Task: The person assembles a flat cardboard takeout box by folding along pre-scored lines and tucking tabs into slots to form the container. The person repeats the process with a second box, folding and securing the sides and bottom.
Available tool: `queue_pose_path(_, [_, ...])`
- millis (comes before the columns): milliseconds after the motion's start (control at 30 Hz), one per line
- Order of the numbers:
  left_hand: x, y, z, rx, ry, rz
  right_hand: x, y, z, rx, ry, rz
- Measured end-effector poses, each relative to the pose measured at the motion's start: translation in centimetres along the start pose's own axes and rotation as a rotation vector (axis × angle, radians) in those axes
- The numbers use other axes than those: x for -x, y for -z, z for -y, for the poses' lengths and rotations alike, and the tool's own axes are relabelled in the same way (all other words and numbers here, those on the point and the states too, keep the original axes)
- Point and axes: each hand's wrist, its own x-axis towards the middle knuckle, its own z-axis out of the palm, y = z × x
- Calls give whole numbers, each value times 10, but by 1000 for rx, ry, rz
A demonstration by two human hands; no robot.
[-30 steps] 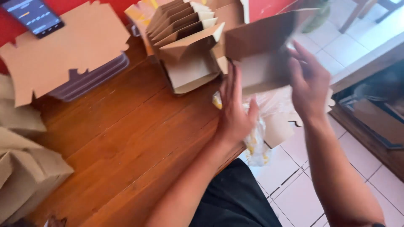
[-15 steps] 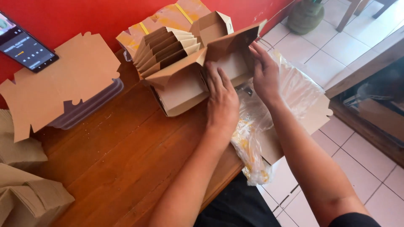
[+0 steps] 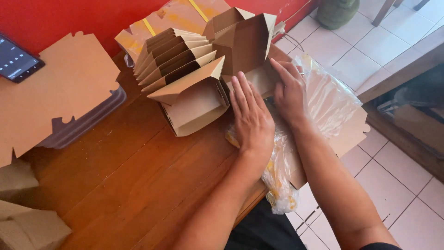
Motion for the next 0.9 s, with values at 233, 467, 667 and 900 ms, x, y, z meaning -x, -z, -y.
queue_pose_path(233, [6,-59,19,19,-54,-66,-1,-1,6,46,-69,123])
queue_pose_path(467, [6,-52,24,23,-98,-57,-1,-1,13,-45,-166,215])
queue_pose_path(667, [7,-51,26,32,-113,-96,5,-13,-2,20,-238,228])
queue_pose_path(900, [16,-27,28,205,-176,-42,-4,2,-12,-185,-132,405])
